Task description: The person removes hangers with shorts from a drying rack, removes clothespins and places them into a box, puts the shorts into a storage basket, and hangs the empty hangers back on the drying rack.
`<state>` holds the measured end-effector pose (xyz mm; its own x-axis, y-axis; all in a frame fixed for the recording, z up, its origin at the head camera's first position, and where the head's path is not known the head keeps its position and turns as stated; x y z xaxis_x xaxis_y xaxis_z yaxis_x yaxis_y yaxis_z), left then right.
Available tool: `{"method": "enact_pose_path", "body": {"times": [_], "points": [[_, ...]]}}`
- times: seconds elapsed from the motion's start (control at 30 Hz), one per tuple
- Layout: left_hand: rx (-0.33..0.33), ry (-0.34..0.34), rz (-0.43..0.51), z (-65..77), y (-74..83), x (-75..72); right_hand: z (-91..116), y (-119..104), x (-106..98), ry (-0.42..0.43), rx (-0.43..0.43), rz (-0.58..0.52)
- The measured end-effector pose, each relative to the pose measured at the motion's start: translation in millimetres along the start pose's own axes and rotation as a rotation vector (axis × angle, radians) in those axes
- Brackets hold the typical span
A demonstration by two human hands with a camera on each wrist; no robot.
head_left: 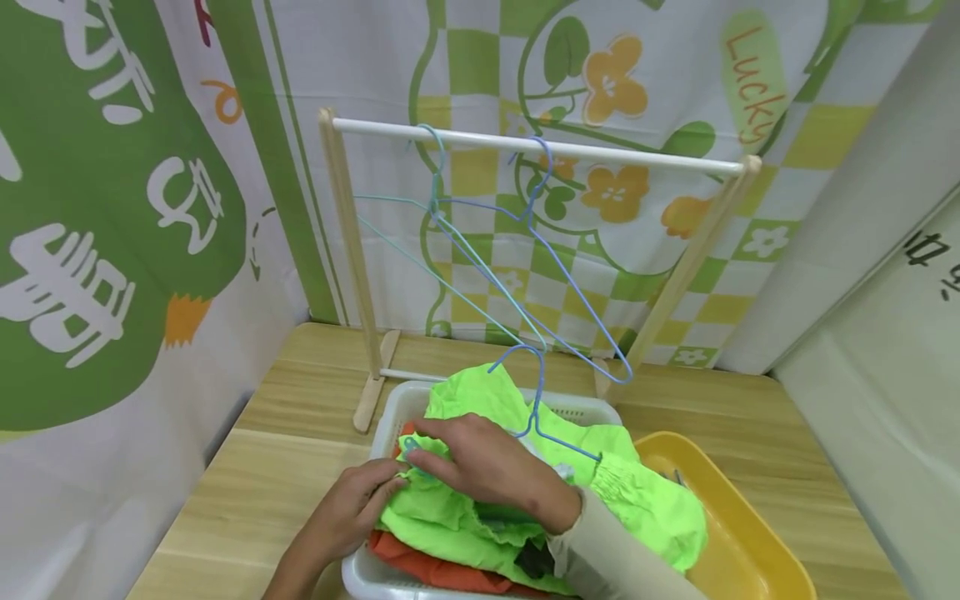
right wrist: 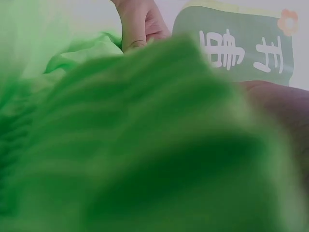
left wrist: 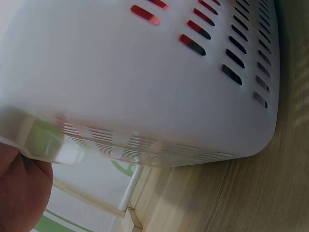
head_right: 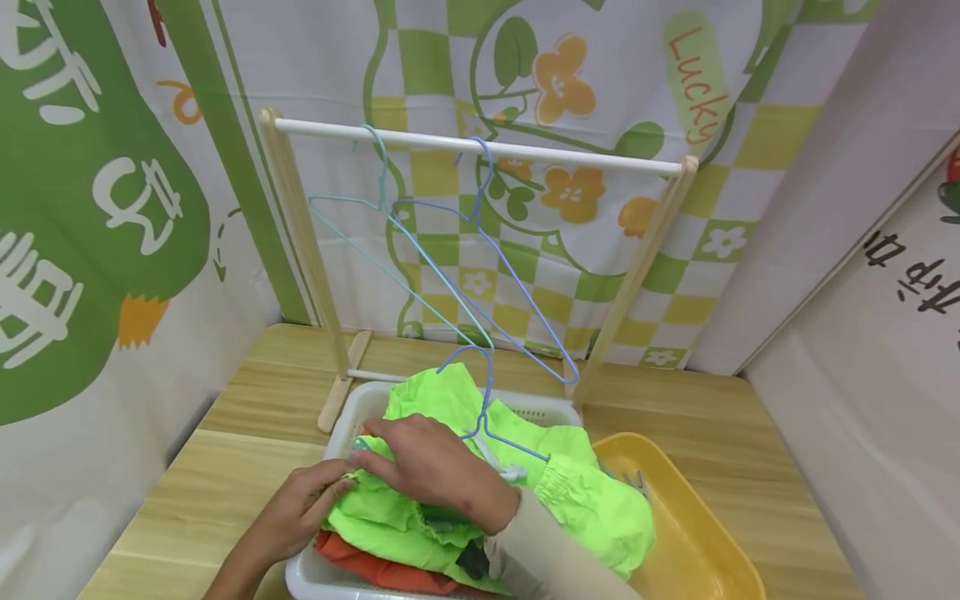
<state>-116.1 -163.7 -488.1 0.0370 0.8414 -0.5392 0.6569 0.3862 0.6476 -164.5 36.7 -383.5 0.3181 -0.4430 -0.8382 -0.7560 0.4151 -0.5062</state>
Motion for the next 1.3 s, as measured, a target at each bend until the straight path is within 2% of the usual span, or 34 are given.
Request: {"method": "enact_pose_path", "body": {"times": [0.4, 0.6, 1.0, 1.3], "points": [[0.029, 0.014, -0.031, 0.7, 0.9, -1.1, -5.5, -0.8, 5.2, 0.010, -0.047, -0.014], [0.014, 0.001, -0.040, 0.7, 1.1, -0.8, -4.4, -1.5, 4.7, 0.034, -0.057, -0.079], [-0.001, 0.010, -0.037, 1.9, 0.3, 0.3, -3.2, -5.2, 3.3, 0.101, -0.050, -0.130], [0.007, 0.010, -0.033, 1.1, 1.2, 0.7, -3.5, -7.2, 7.0, 0.210, -0.057, -0.118]]}}
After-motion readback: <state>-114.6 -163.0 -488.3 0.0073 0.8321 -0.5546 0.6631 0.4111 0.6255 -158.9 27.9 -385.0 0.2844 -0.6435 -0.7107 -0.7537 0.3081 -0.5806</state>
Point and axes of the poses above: each hand's wrist, its own z-axis away from the middle knuckle, its own x-axis out of the palm, y = z × x, the point moved 2 cm from there along -z, towards the middle knuckle, and after that the axes turned 2 degrees about -z, right-handed, at the moved point
